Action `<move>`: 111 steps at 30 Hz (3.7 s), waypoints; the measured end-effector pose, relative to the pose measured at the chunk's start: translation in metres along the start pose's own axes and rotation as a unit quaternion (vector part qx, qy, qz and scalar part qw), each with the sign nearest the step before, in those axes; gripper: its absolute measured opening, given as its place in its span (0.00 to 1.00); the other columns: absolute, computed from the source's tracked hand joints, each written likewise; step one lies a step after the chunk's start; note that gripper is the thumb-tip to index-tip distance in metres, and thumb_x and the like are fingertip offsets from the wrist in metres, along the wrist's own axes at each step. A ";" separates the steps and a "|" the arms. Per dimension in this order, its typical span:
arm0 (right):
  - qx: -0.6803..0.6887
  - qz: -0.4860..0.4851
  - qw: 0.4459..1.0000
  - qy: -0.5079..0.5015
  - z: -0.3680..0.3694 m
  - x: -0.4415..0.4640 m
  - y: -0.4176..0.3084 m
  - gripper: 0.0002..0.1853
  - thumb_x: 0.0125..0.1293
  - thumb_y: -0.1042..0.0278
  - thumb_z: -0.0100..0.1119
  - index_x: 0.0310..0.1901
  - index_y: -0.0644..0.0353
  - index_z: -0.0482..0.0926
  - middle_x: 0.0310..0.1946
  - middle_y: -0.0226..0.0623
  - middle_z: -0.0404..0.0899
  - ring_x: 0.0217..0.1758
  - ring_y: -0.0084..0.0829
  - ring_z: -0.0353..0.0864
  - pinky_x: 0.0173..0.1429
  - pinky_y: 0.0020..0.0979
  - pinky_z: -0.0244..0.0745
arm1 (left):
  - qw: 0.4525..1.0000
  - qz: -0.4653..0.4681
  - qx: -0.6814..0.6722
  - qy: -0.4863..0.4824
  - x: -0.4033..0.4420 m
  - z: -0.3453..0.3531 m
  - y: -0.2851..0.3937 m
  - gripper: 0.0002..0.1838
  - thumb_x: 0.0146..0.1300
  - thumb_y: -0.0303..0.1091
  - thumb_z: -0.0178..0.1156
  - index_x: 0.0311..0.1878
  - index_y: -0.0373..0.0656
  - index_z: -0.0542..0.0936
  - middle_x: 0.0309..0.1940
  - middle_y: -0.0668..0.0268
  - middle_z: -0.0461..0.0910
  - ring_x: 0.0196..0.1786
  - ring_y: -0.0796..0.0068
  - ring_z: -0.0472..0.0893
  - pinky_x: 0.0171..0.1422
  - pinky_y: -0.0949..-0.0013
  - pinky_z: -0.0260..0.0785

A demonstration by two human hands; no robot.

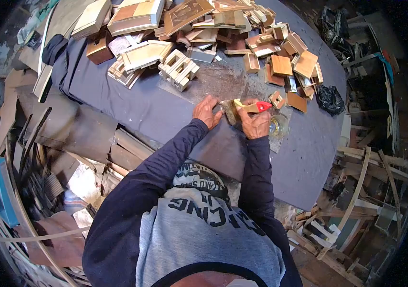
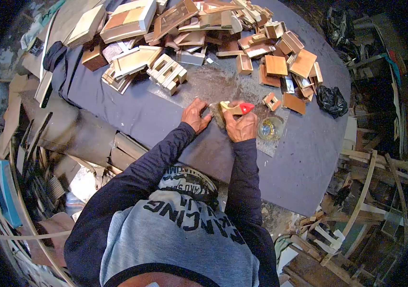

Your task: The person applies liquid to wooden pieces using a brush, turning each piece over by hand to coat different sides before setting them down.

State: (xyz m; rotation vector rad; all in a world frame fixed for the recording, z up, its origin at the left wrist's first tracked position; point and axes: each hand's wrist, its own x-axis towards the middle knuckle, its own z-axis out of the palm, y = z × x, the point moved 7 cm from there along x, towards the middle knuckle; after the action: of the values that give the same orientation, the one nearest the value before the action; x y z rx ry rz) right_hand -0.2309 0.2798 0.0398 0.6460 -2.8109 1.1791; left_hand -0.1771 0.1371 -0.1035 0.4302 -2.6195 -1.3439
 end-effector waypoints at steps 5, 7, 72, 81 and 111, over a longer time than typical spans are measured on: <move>0.005 0.005 0.999 0.038 0.002 -0.002 0.010 0.11 0.55 0.64 0.67 0.37 0.59 0.82 0.28 0.42 0.84 0.32 0.37 0.85 0.39 0.36 0.77 | 1.000 0.008 -0.008 0.008 -0.002 -0.001 0.001 0.24 0.54 0.39 0.66 0.55 0.44 0.77 0.58 0.45 0.73 0.60 0.45 0.74 0.61 0.52 0.69; -0.002 0.019 0.998 0.053 0.001 -0.002 0.017 0.11 0.55 0.63 0.67 0.37 0.59 0.83 0.27 0.39 0.83 0.31 0.33 0.84 0.39 0.34 0.76 | 0.999 0.031 0.005 0.037 -0.002 -0.004 0.004 0.24 0.54 0.39 0.66 0.54 0.44 0.77 0.55 0.47 0.75 0.57 0.45 0.76 0.59 0.52 0.70; -0.113 -0.003 0.985 0.131 -0.021 -0.027 0.012 0.08 0.55 0.71 0.67 0.37 0.57 0.81 0.31 0.39 0.82 0.36 0.44 0.79 0.42 0.40 0.74 | 0.989 0.097 0.048 0.104 -0.005 -0.005 0.012 0.22 0.52 0.39 0.67 0.48 0.38 0.77 0.42 0.51 0.76 0.45 0.48 0.79 0.50 0.54 0.72; -0.109 -0.053 0.984 0.131 -0.018 -0.029 0.003 0.09 0.53 0.73 0.67 0.38 0.56 0.81 0.32 0.38 0.83 0.35 0.44 0.79 0.42 0.39 0.74 | 0.987 0.105 0.057 0.107 -0.004 -0.005 0.013 0.21 0.52 0.38 0.67 0.47 0.39 0.76 0.41 0.53 0.75 0.44 0.49 0.78 0.47 0.53 0.72; -0.120 -0.025 0.979 0.166 -0.024 -0.003 0.021 0.08 0.55 0.69 0.66 0.37 0.59 0.81 0.29 0.41 0.82 0.35 0.42 0.82 0.38 0.39 0.76 | 0.989 0.104 0.036 0.095 -0.004 -0.007 0.014 0.19 0.51 0.38 0.67 0.44 0.39 0.76 0.40 0.54 0.75 0.44 0.49 0.78 0.47 0.54 0.72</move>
State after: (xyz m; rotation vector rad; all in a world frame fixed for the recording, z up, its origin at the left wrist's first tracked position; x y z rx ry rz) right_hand -0.2394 0.3107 0.0415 0.4515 -2.5790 0.8303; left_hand -0.1744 0.1407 -0.0876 0.2705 -2.4817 -1.0898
